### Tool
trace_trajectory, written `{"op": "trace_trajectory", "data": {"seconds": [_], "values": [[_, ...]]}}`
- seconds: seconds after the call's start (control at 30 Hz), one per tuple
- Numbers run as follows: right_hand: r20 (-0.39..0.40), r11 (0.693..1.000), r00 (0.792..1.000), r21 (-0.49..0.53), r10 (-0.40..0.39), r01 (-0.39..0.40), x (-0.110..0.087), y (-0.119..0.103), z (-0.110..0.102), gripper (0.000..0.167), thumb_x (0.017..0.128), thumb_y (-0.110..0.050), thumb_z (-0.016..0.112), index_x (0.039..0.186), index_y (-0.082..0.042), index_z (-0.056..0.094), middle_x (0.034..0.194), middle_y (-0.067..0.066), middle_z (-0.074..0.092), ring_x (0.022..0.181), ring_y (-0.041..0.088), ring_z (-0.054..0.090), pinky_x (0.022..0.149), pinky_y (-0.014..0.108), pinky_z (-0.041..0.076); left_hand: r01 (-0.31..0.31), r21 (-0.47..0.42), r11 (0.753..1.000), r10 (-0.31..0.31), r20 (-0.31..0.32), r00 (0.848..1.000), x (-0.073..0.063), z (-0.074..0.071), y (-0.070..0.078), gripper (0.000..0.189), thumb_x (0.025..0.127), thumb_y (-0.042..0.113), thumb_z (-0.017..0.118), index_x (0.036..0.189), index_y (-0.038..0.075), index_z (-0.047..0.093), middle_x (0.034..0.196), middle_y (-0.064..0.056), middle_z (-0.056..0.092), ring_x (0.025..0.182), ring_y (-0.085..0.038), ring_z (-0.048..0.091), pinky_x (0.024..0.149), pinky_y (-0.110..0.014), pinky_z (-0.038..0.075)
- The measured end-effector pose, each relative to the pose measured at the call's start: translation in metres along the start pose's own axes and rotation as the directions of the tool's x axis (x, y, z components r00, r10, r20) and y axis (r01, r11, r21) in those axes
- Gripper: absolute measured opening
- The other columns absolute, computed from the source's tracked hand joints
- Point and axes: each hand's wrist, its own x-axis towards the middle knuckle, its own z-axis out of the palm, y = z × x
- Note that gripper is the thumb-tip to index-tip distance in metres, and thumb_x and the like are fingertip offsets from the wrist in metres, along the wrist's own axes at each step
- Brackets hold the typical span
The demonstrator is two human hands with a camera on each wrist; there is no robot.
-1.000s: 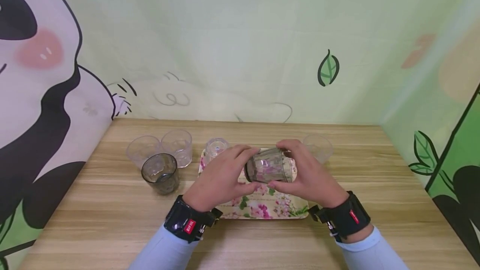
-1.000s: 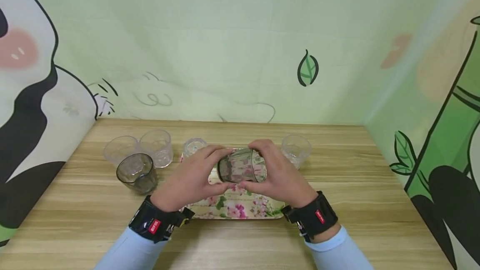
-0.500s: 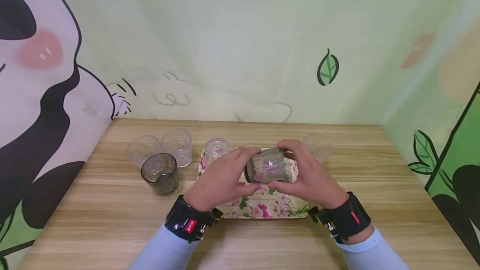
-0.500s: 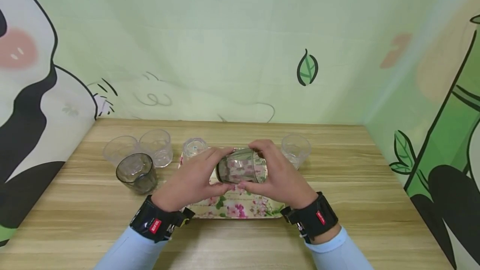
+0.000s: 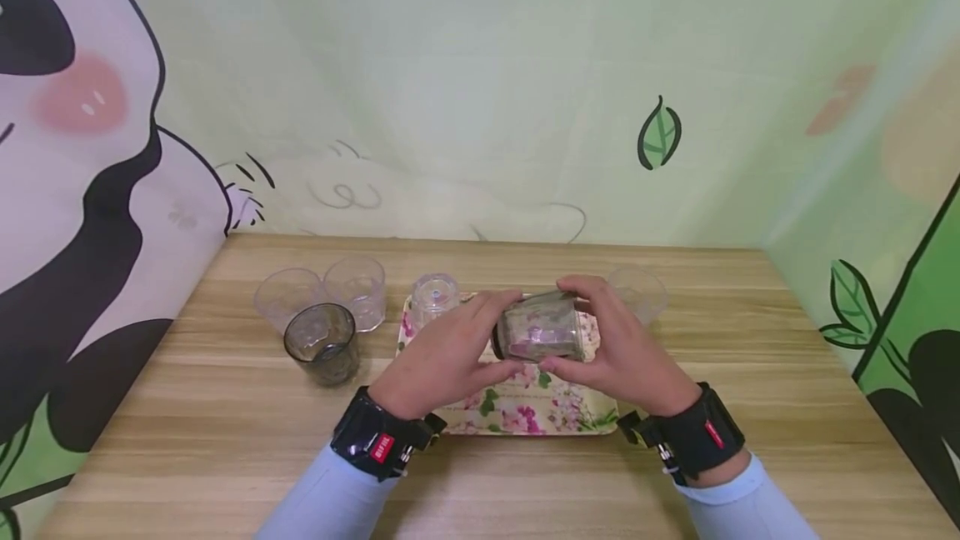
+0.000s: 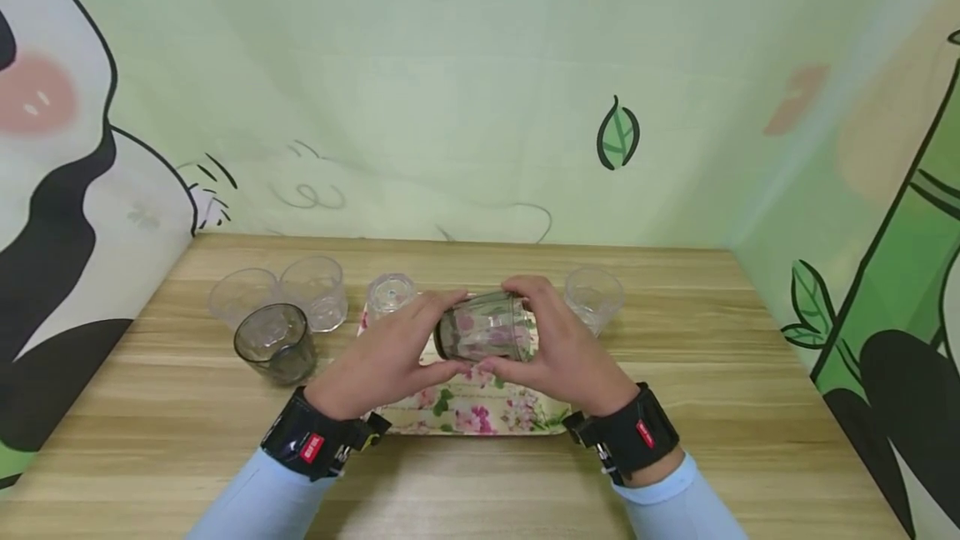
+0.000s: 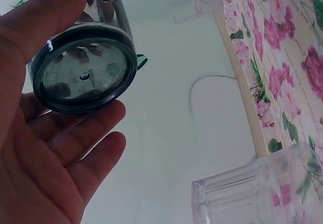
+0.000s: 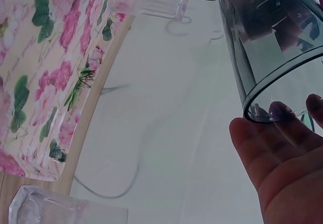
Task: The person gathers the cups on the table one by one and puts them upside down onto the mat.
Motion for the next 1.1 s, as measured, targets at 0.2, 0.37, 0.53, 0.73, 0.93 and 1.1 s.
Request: {"op": "trace_trajectory", "data": {"seconds": [0.2, 0.37, 0.53, 0.73, 0.93, 1.1], "values": [[0.007, 1.0, 1.0, -0.018, 0.001, 0.0, 0.0, 0.002, -0.002, 0.091, 0.078, -0.032, 0.087, 0.148, -0.015, 0.032, 0.137, 0.007, 0.046, 0.118, 0.02, 0.054, 0.1, 0.047, 0.052, -0.006, 0.0, 1.0, 0.006, -0.014, 1.0, 0.001, 0.001, -0.001, 0.082, 0.087, 0.042, 0.076, 0.152, 0.014, 0.035, 0.135, -0.004, 0.058, 0.117, -0.015, 0.061, 0.097, -0.031, 0.053], [-0.011, 0.998, 1.0, -0.063, -0.021, 0.02, -0.001, 0.004, -0.004, 0.093, 0.077, -0.034, 0.087, 0.15, -0.016, 0.034, 0.14, 0.009, 0.046, 0.12, 0.02, 0.052, 0.094, 0.042, 0.056, 0.013, -0.027, 1.0, -0.013, -0.006, 1.0, 0.001, -0.001, -0.002, 0.082, 0.088, 0.044, 0.076, 0.152, 0.015, 0.035, 0.137, -0.003, 0.057, 0.119, -0.014, 0.059, 0.097, -0.031, 0.053], [-0.034, 0.995, 0.999, -0.096, -0.026, 0.023, -0.004, 0.007, -0.006, 0.089, 0.078, -0.032, 0.087, 0.15, -0.017, 0.037, 0.145, 0.009, 0.045, 0.13, 0.023, 0.048, 0.102, 0.046, 0.051, 0.006, -0.034, 0.999, -0.007, -0.027, 1.0, 0.001, -0.002, -0.002, 0.079, 0.089, 0.046, 0.073, 0.151, 0.014, 0.037, 0.136, -0.003, 0.056, 0.118, -0.014, 0.059, 0.096, -0.032, 0.054], [-0.065, 0.99, 0.996, -0.132, -0.065, 0.056, -0.004, 0.008, -0.008, 0.073, 0.081, -0.024, 0.083, 0.144, -0.013, 0.047, 0.144, 0.013, 0.047, 0.134, 0.026, 0.045, 0.107, 0.049, 0.045, -0.028, -0.008, 1.0, 0.027, -0.082, 0.996, 0.002, -0.002, -0.003, 0.075, 0.091, 0.045, 0.071, 0.148, 0.009, 0.04, 0.137, -0.006, 0.055, 0.123, -0.019, 0.057, 0.103, -0.034, 0.05], [-0.092, 0.985, 0.993, -0.161, -0.075, 0.06, -0.003, 0.007, -0.008, 0.066, 0.083, -0.023, 0.081, 0.14, -0.009, 0.051, 0.142, 0.014, 0.05, 0.132, 0.029, 0.047, 0.106, 0.051, 0.046, -0.038, -0.016, 0.999, 0.036, -0.101, 0.994, 0.001, -0.003, -0.004, 0.074, 0.091, 0.045, 0.07, 0.148, 0.009, 0.04, 0.135, -0.005, 0.055, 0.123, -0.019, 0.057, 0.104, -0.034, 0.049], [-0.109, 0.977, 0.99, -0.204, -0.087, 0.064, -0.003, 0.008, -0.011, 0.061, 0.084, -0.023, 0.08, 0.137, -0.007, 0.054, 0.139, 0.014, 0.053, 0.13, 0.03, 0.05, 0.104, 0.05, 0.047, -0.044, 0.001, 0.999, 0.044, -0.119, 0.992, 0.002, -0.003, -0.003, 0.072, 0.092, 0.045, 0.069, 0.148, 0.008, 0.042, 0.135, -0.005, 0.055, 0.124, -0.019, 0.056, 0.105, -0.034, 0.049]]}}
